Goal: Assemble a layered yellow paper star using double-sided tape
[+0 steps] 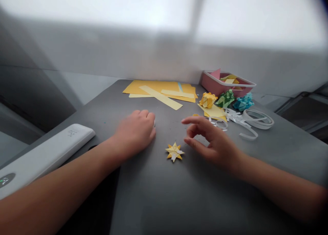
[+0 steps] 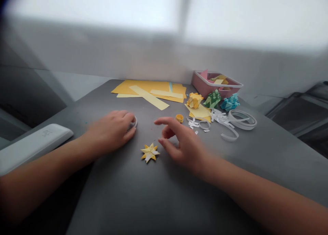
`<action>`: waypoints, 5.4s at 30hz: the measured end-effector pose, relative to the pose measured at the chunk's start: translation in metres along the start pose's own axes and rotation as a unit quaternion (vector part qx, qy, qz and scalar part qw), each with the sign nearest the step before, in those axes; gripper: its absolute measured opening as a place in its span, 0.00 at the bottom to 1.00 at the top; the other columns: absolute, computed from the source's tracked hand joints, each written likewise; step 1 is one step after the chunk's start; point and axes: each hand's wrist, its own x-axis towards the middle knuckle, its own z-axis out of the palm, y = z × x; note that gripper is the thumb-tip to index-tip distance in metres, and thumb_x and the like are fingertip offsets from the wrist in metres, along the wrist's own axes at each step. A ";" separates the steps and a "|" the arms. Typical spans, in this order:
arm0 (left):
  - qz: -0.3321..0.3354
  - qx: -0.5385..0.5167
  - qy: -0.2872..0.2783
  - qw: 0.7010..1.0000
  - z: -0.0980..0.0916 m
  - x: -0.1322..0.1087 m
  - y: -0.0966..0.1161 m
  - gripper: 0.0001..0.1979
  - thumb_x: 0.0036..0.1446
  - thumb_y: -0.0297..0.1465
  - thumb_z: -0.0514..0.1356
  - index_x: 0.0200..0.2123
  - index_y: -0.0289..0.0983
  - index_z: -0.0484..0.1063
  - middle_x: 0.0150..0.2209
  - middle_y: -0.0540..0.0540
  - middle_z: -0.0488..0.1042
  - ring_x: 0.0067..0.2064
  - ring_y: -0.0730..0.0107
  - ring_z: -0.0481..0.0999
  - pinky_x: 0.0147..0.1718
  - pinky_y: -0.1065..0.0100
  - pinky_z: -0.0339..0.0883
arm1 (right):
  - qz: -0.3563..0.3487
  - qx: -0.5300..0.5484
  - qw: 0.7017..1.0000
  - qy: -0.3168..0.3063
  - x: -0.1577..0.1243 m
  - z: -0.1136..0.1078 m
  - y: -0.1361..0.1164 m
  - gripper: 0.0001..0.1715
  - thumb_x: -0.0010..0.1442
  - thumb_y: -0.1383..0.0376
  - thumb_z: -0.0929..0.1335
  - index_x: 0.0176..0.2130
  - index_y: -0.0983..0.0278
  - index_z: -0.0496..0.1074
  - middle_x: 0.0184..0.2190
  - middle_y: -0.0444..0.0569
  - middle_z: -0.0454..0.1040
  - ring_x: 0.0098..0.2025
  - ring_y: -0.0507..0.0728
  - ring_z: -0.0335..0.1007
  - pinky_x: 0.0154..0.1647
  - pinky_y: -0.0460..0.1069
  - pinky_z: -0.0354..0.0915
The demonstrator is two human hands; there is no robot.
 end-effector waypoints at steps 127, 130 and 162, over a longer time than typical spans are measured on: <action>-0.012 -0.624 -0.041 0.780 -0.002 -0.010 0.029 0.15 0.55 0.31 0.66 0.45 0.38 0.69 0.37 0.47 0.79 0.43 0.63 0.80 0.45 0.59 0.72 | 0.071 0.052 0.994 0.069 -0.002 0.000 -0.010 0.22 0.60 0.63 0.71 0.52 0.58 0.65 0.34 0.45 0.80 0.38 0.56 0.79 0.37 0.49 0.72; -0.006 -0.624 -0.036 0.781 -0.003 -0.010 0.029 0.15 0.54 0.30 0.66 0.45 0.38 0.69 0.37 0.47 0.79 0.43 0.63 0.80 0.45 0.59 0.73 | 0.078 0.054 0.993 0.068 -0.002 0.000 -0.010 0.22 0.59 0.63 0.71 0.52 0.58 0.65 0.34 0.44 0.81 0.38 0.56 0.79 0.37 0.50 0.72; 0.018 -0.557 0.060 0.828 -0.002 -0.012 0.028 0.12 0.56 0.31 0.65 0.41 0.39 0.64 0.39 0.48 0.74 0.43 0.66 0.77 0.42 0.63 0.70 | 0.154 0.137 0.976 0.069 0.007 -0.011 -0.013 0.16 0.59 0.55 0.73 0.44 0.59 0.74 0.33 0.47 0.80 0.34 0.55 0.77 0.31 0.48 0.71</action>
